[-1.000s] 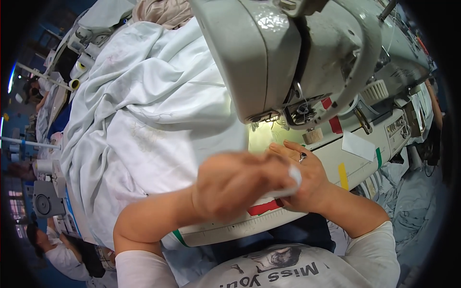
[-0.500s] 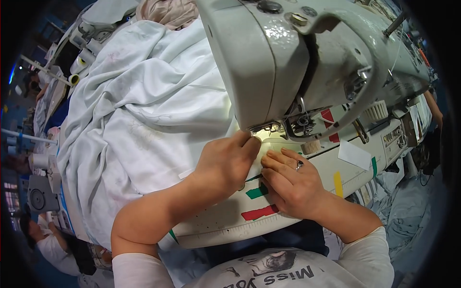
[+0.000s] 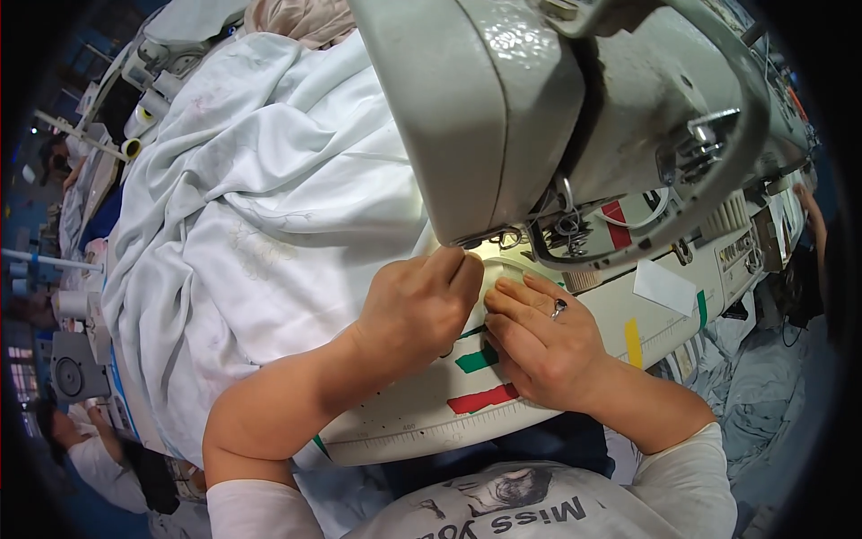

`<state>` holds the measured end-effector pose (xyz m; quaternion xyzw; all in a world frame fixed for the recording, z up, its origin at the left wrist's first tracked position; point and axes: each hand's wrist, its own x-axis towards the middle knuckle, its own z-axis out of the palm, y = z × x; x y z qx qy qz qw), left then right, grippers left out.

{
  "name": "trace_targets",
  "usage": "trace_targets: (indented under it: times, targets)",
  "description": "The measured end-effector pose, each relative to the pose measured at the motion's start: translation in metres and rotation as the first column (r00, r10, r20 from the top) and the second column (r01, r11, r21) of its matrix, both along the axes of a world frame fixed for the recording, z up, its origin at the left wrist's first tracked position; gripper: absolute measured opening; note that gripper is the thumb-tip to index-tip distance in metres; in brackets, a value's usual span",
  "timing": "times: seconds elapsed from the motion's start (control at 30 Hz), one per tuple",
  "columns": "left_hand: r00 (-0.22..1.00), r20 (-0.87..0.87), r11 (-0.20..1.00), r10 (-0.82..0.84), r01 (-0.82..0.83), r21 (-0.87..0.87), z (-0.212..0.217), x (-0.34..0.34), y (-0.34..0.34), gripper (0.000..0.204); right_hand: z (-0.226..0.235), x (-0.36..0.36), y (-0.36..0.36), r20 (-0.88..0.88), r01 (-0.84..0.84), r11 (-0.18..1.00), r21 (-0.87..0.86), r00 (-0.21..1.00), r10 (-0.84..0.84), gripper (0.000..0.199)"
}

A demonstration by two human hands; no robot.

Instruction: Sewing white fabric using an industrial sewing machine.

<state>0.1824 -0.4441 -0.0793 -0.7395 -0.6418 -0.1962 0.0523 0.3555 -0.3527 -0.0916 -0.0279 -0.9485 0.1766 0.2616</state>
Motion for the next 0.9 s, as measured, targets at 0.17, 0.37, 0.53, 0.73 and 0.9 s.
trace_targets:
  times: [0.17, 0.37, 0.53, 0.73, 0.9]
  targets:
    - [0.998, -0.02, 0.988, 0.054, -0.051, 0.142, -0.012, -0.002, 0.008, 0.018, 0.001, 0.0, -0.001, -0.002, 0.005, 1.0, 0.021, 1.0, -0.005, 0.022]
    - [0.985, 0.023, 0.97, -0.17, 0.163, 0.179, -0.005, -0.004, 0.01, 0.019, 0.0, 0.001, -0.001, -0.007, 0.002, 1.0, 0.004, 1.0, -0.002, 0.023]
    - [0.988, 0.018, 0.978, -0.157, 0.153, 0.144, -0.002, -0.002, 0.005, 0.02, -0.003, -0.001, 0.0, -0.023, 0.008, 1.0, 0.016, 1.0, -0.008, 0.022]
    - [0.995, -0.003, 0.975, -0.103, 0.102, 0.196, -0.004, -0.001, 0.006, 0.018, -0.002, -0.001, 0.0, -0.03, -0.004, 1.0, 0.008, 1.0, 0.005, 0.022]
    - [0.995, -0.039, 0.977, -0.096, 0.102, 0.188, -0.008, -0.003, 0.003, 0.02, -0.001, 0.0, -0.002, -0.012, 0.004, 1.0, 0.012, 1.0, -0.004, 0.022]
